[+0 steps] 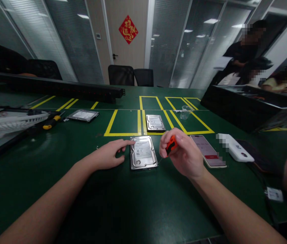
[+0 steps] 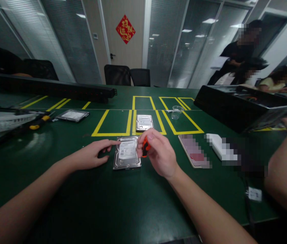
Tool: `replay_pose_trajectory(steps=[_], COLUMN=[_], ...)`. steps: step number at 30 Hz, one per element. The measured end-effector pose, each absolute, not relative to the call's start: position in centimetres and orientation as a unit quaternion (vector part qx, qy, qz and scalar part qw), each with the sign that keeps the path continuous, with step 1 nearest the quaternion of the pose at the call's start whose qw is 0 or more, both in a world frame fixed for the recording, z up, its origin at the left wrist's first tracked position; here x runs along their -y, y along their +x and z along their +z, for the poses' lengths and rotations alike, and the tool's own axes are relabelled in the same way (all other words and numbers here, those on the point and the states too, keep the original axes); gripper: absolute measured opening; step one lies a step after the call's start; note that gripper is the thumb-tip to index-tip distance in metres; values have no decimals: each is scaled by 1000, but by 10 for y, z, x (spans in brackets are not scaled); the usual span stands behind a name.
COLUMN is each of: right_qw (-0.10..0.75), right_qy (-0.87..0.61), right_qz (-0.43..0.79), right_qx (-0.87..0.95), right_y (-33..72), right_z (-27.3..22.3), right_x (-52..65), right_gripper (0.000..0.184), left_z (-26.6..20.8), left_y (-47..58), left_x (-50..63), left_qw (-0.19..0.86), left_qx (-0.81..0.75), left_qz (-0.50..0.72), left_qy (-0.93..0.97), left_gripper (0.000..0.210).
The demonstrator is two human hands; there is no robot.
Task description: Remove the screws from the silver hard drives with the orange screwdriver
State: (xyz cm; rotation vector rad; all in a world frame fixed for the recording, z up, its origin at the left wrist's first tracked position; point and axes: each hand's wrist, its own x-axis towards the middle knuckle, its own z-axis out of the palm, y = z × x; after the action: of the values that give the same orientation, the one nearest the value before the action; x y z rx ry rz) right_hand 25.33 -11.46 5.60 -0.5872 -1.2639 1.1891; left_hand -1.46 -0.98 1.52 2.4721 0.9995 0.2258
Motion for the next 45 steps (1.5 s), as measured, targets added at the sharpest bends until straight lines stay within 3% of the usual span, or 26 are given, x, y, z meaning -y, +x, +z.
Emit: replay_pose_trajectory(steps=[6,11,16,20,23,25,30,35,39,45], right_qw=[609,613,621,620,623,621,614,613,615,615], right_qy=[-241,-215,-232,-224,-212,-216,-231,-216,-213,-219], right_qz=[521,530,521,525,528,532,525,531,533,526], right_qx=[548,545,538,538,537,534,542,543,540,546], right_y=[252,252,252,251,252,253,253,253,252,251], right_z=[55,54,55,54,54,55,54,52,55,55], right_x=[115,114,114,114,113,113,113,113,112,113], right_gripper=[11,34,9,6,29,35,7,11,36,8], left_z=[13,13,13,10,11,12,12,12,14,10], left_y=[-14,-14,-14,-14,-15,-15,-15,-14,-13,-16], left_x=[8,8,8,7,6,7,7,8,8,6], left_qw=[223,233,240,240,237,237,232,234,233,234], left_qx=[-356,-360,-362,-363,-368,-368,-361,-364,-365,-360], left_qz=[77,70,72,69,66,63,72,69,65,71], left_qy=[904,901,898,898,897,897,900,899,899,900], left_gripper=[66,65,64,65,66,65,65,65,65,65])
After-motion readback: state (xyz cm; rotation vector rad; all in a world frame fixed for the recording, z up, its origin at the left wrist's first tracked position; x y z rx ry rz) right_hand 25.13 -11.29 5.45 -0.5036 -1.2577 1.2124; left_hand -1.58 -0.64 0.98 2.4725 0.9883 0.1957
